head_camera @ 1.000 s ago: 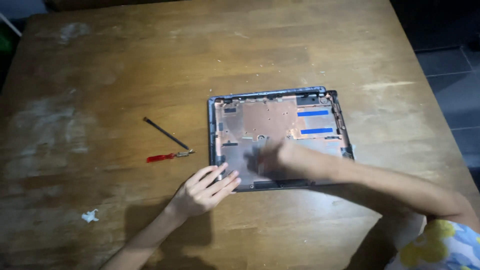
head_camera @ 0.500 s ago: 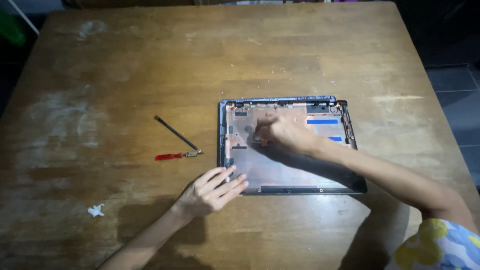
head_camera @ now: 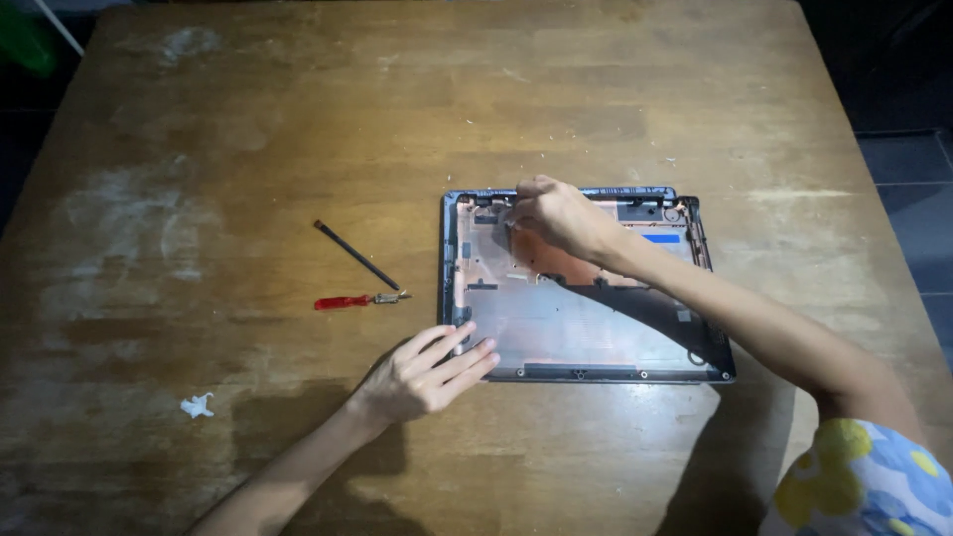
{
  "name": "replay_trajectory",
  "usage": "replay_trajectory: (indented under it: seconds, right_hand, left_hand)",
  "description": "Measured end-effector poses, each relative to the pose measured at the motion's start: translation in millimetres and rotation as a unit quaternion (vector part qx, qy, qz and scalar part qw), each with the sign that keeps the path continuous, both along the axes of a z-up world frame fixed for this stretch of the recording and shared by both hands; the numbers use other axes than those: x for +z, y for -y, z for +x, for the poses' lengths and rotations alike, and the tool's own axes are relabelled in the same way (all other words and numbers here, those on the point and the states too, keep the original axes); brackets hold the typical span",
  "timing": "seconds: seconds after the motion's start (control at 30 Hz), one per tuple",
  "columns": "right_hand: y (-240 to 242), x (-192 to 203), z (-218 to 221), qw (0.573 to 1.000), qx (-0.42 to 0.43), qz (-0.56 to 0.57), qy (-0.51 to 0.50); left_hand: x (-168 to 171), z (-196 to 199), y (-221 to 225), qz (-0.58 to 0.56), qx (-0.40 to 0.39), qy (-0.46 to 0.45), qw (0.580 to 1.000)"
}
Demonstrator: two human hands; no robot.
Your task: Removing the bottom cover of a laptop and using a tool to manipulate internal components on a wooden table.
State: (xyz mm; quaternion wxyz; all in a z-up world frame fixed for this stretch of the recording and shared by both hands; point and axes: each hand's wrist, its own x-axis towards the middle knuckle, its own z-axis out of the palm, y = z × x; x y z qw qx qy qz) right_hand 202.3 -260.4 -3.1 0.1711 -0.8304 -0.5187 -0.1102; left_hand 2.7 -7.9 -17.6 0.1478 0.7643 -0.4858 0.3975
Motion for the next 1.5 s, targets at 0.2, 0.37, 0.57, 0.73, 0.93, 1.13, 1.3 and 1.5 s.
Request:
replay_trajectory:
  seconds: [0.2, 0.37, 0.57, 0.73, 0.93, 1.13, 1.3, 1.5]
  right_hand:
    - [-20.1, -13.3, -50.0, 0.995, 0.035, -0.05, -0.079]
    - [-34.4, 25.0, -42.4, 0.997, 0.035, -0.036, -0.065]
    - [-45.1, -24.9, -17.1, 0.994, 0.102, 0.003, -0.044]
    - [-51.6, 10.7, -18.0, 0.995, 0.096, 0.02, 0.003]
    - [-55.0, -12.4, -9.0, 0.989, 0.098, 0.038, -0.107]
    - [-58.0, 17.0, -29.1, 0.997, 0.064, 0.035, -0.01]
    - [-53.6, -17.5, 5.6, 0.997, 0.051, 0.018, 0.05]
    - [-44.1, 9.9, -53.5, 0.996, 0.067, 0.019, -0.056]
  left_hand:
    - [-2.9, -1.2, 0.3, -0.015, -0.015, -0.01, 1.0]
    - [-1.9, -2.1, 1.3, -0.014, -0.017, -0.004, 1.0]
    - [-3.8, -0.4, 0.1, -0.015, -0.017, -0.007, 1.0]
    - [-2.0, -1.4, 0.0, -0.011, -0.01, -0.01, 1.0]
    - [-2.5, -1.1, 0.6, -0.019, -0.021, -0.01, 1.0]
    - [-1.8, -0.5, 0.2, -0.014, -0.02, -0.006, 1.0]
    - [0.6, -1.8, 0.3, -0.011, -0.014, -0.013, 1.0]
    - [-2.2, -1.1, 0.3, -0.015, -0.016, -0.017, 1.0]
